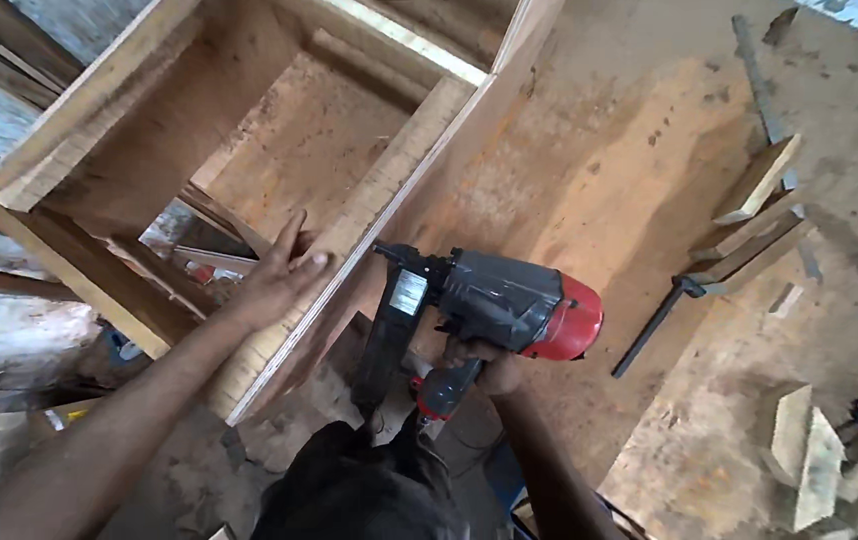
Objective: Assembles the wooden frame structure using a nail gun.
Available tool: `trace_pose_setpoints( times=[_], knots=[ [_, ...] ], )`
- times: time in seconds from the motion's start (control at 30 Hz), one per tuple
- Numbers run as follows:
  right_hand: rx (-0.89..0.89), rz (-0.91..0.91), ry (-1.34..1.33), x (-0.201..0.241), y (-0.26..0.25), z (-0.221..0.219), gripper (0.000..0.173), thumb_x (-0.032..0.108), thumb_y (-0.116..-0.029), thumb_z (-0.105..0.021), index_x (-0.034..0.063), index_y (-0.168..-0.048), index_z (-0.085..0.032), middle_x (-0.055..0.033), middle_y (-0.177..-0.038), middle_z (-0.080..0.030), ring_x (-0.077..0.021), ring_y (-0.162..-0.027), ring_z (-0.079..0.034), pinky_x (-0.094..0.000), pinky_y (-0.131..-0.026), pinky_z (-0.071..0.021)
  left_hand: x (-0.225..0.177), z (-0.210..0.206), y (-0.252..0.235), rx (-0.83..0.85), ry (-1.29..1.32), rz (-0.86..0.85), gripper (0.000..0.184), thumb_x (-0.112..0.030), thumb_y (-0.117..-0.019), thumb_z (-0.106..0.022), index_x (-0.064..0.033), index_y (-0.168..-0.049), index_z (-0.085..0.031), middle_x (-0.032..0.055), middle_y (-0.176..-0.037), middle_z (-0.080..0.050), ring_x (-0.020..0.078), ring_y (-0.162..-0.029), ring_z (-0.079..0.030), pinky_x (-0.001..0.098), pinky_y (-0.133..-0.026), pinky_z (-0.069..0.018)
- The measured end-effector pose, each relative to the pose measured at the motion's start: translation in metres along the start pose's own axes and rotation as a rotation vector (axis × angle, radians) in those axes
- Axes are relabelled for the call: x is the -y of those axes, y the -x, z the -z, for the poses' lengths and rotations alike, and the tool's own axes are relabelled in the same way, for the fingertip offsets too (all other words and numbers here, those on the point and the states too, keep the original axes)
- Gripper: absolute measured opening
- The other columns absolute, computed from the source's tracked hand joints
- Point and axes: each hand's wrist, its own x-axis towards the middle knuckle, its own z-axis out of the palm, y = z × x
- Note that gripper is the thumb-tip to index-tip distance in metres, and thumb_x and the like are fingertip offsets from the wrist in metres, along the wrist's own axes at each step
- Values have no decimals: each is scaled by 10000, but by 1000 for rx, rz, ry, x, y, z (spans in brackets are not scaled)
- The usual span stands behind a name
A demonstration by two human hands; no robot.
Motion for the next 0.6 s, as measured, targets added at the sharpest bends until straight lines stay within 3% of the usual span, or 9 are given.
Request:
trace_pose_setpoints(
  times=[0.1,0.2,0.27,0.47,0.6],
  knots=[
    [-31,31,19,-20,15,-18,63,159,-858,-663,136,-894,-708,-4,-686,-649,-123,-608,-625,-346,-619,-561,8,3,1,-89,127,-10,722,-531,-1065,-377,-213,-1661,-122,24,-1584,-444,154,-1427,-456,402,-1172,-405],
    [-33,33,20,-24,18,-26,97,119,-860,-611,126,-889,-703,-6,-680,-642,-128,-609,-623,-350,-624,-557,6,3,3,-127,209,3,704,-568,-1076,-297,-227,-1664,-115,8,-1605,-423,140,-1446,-436,393,-1186,-394],
    [-28,21,10,-27,15,-30,107,121,-865,-606,130,-893,-708,-4,-691,-653,-127,-617,-629,-341,-629,-559,6,2,3,-133,260,17,715,-587,-1073,-282,-226,-1665,-109,12,-1612,-410,144,-1449,-436,399,-1182,-411],
    [-83,-77,1,-34,34,-47,166,148,-823,-629,128,-971,-701,25,-678,-612,-102,-581,-589,-321,-592,-542,8,5,4,-143,256,-40,757,-603,-1064,-309,-204,-1666,-84,29,-1644,-352,151,-1493,-369,425,-1228,-353],
    [-84,-67,40,-55,57,-60,78,156,-840,-636,142,-802,-703,11,-669,-644,-120,-620,-620,-345,-635,-548,11,9,0,-147,254,-24,737,-631,-1059,-267,-233,-1664,-132,5,-1609,-420,154,-1470,-408,447,-1200,-376]
  ],
)
